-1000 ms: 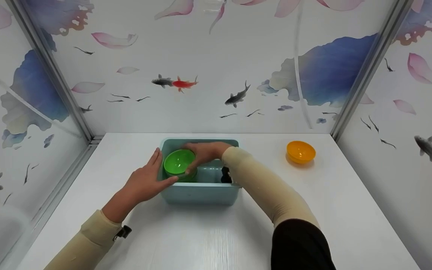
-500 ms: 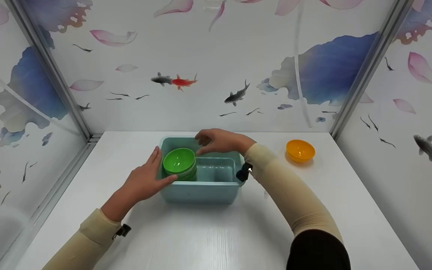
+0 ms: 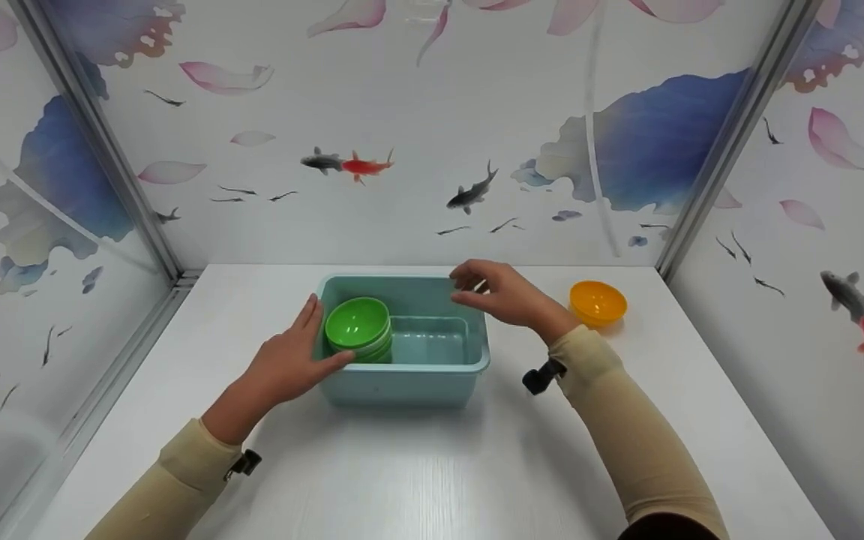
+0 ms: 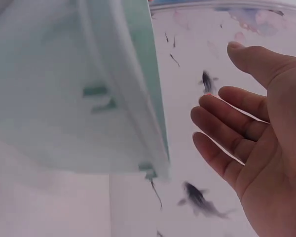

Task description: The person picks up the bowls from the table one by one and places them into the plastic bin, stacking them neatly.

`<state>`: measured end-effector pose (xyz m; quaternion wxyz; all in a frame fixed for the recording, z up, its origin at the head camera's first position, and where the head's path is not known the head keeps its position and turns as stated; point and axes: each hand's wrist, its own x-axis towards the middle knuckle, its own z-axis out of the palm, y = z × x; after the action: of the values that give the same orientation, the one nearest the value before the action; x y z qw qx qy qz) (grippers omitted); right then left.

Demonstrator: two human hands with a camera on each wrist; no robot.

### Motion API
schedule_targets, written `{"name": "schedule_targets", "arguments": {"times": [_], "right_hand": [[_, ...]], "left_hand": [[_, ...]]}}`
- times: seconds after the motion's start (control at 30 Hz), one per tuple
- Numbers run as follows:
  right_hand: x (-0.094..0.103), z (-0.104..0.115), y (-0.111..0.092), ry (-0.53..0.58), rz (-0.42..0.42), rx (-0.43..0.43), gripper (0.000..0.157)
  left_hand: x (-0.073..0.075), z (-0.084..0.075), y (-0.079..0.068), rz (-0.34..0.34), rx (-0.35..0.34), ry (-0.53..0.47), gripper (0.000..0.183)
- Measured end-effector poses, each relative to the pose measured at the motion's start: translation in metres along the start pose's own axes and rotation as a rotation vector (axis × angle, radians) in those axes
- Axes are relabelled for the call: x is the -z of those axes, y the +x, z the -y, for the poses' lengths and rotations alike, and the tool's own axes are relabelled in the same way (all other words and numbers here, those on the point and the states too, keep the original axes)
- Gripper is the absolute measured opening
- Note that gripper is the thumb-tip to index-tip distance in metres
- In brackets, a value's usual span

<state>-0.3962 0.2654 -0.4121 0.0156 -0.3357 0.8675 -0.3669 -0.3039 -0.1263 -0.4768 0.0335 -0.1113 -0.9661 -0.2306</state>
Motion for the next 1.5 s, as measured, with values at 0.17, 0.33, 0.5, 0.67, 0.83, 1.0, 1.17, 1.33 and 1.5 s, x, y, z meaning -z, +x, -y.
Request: {"name": "schedule_targets", "arguments": {"times": [0.17, 0.33, 0.5, 0.67, 0.83, 1.0, 1.17, 1.33, 1.5], "right_hand": [[0.006, -0.022, -0.032, -0.009, -0.147, -0.04, 0.027], [0.014, -0.043, -0.062, -0.05, -0.268, -0.103, 0.026], [0.018, -0.049, -0.089, -0.106, -0.39, -0.093, 0.023], [0.019, -0.059, -0.108, -0.065, -0.463, -0.098, 0.022], [0.021, -0.077, -0.12, -0.071, -0.464, -0.163, 0.027], [0.022, -0.085, -0.126, -0.068, -0.488, -0.186, 0.029], [0.02, -0.093, -0.127, -0.126, -0.591, -0.224, 0.029], [0.017, -0.115, -0.13, -0.192, -0.716, -0.299, 0.036], [0.015, -0.134, -0.134, -0.226, -0.728, -0.453, 0.059]], "left_hand": [[0.001, 0.0, 0.0, -0.007, -0.008, 0.0, 0.12], [0.002, 0.001, 0.001, -0.009, -0.013, 0.001, 0.122], [0.001, 0.002, 0.001, -0.007, -0.007, -0.006, 0.12], [0.001, 0.002, 0.0, -0.006, -0.012, -0.01, 0.12], [0.001, 0.001, 0.0, 0.001, -0.005, -0.009, 0.121], [0.001, 0.001, 0.0, 0.006, -0.011, 0.002, 0.126], [0.001, 0.001, 0.0, 0.01, -0.01, 0.004, 0.129], [0.001, 0.0, 0.0, 0.009, -0.004, -0.007, 0.125], [0.001, 0.0, -0.001, 0.006, -0.001, -0.02, 0.122]]}}
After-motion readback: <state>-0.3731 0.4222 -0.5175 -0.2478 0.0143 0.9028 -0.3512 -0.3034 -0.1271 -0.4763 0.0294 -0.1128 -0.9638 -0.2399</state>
